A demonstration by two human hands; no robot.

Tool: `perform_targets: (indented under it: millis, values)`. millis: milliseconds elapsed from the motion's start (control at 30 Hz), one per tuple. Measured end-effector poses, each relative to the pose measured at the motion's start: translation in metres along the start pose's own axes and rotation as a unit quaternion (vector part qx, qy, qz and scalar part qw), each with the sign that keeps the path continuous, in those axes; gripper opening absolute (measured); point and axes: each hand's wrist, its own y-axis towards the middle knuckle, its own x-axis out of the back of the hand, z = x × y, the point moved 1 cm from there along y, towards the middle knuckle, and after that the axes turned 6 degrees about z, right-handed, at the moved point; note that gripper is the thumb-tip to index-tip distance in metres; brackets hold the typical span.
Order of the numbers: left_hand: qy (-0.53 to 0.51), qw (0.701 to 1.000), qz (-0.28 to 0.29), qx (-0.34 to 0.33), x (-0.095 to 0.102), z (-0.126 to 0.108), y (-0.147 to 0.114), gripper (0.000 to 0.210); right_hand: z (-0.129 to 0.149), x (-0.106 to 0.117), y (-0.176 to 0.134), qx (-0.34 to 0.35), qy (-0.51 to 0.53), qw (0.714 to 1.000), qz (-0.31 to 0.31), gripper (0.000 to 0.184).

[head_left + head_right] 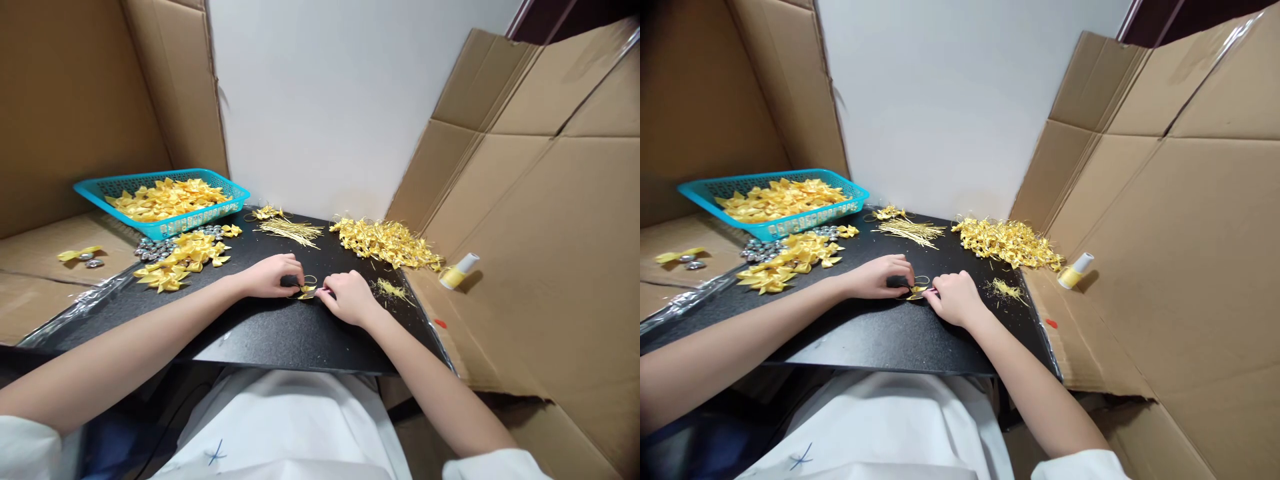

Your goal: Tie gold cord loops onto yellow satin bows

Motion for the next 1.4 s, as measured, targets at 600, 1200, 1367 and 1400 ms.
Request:
perform_targets:
  millis: [600,1200,1367,1400]
  values:
    - [-0.021,0.999,-0.002,0.025,0.0008,-0.0026,0.0003,0.008,-0.0005,-0.0024,0.0004,0.003,0.003,1.0,-0.018,0.033]
    - [-0.006,1.0,0.003,-0.005,0.0013,-0.0015,0.0013,0.014,-0.0027,-0.0008,-0.0046,-0.006,-0.006,0.998,-0.057,0.033]
    - [-0.005,1.0,0.002,-0.007,0.0005,-0.0009,0.0012,0.014,-0.0019,-0.0017,-0.0044,-0.009,-0.011,0.998,-0.056,0.033]
    - [-0.006,1.0,0.002,-0.007,0.0003,-0.0008,0.0012,0.014,-0.0016,-0.0019,-0.0042,-0.009,-0.012,0.998,-0.055,0.033]
